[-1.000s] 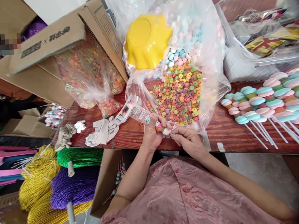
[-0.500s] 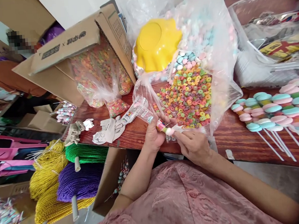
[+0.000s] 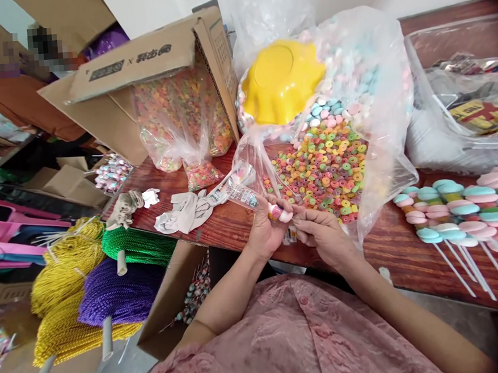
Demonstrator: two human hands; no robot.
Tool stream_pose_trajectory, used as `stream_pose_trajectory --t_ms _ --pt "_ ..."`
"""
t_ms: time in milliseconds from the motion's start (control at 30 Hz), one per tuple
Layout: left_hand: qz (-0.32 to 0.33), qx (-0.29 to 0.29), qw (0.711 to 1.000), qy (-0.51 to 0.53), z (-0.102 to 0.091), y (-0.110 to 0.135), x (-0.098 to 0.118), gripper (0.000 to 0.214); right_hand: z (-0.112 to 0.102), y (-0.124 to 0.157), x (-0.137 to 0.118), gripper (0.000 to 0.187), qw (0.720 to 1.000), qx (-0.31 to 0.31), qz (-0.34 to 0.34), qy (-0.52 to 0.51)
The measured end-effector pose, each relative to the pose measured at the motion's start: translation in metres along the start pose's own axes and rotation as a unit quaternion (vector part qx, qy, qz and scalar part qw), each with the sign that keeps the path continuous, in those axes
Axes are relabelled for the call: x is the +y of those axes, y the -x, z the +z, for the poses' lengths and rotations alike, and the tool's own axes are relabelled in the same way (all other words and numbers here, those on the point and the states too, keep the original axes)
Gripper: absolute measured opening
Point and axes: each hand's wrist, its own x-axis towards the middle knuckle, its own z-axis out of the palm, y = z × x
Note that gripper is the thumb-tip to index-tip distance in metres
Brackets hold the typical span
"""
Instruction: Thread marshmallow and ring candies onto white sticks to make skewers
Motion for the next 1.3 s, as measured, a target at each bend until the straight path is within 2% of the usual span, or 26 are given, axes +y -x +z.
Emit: stream_pose_trajectory --t_ms 67,167,333,467,567,667,800,900,1000,1167,1300 --pt "-0.014 0.004 1.0 -0.008 -0.002 0.0 0.001 0.049 0.003 -0.001 -0.001 0.033 1.0 -0.018 0.02 -0.005" --pt "-0.034 -0.002 0.999 -0.022 -0.002 0.0 -0.002 0.053 0.011 -0.002 0.002 0.038 0.997 -0.021 -0.02 0.078" --pt "-0.028 -0.053 0.997 -0.038 0.0 0.002 0.0 0.053 0.016 -0.004 0.007 0.029 0.978 0.052 -0.105 0.175" --pt "-0.004 -0.081 0.996 -0.038 -0.006 0.0 0.024 0.063 0.008 0.0 0.007 0.019 0.955 0.099 -0.171 0.219" --pt "0.035 -0.051 0.998 -0.027 -0.008 -0.006 0.044 0.057 0.006 0.002 0.007 0.016 0.944 0.107 -0.192 0.248" --pt "0.032 -0.004 0.999 -0.024 -0.004 -0.013 0.051 0.038 0.009 0.003 0.007 0.015 0.933 0.106 -0.205 0.276" --pt "0.022 0.044 0.999 0.014 0.005 -0.016 0.04 0.035 0.013 0.002 0.008 0.015 0.919 0.124 -0.227 0.298" --pt "0.029 0.052 0.998 0.009 0.009 -0.012 0.027 0.038 0.016 0.001 0.01 0.017 0.908 0.119 -0.244 0.319" --pt "0.015 0.046 0.999 -0.006 0.01 -0.009 0.018 0.042 0.021 -0.002 0.012 0.017 0.918 0.104 -0.23 0.304" --pt "0.009 0.076 0.996 0.049 0.007 -0.012 0.023 0.042 0.028 -0.004 0.007 0.024 0.976 0.046 -0.136 0.163" --pt "0.001 0.119 0.991 0.065 0.003 -0.016 0.033 0.037 0.031 0.0 0.006 0.021 0.973 0.032 -0.143 0.177"
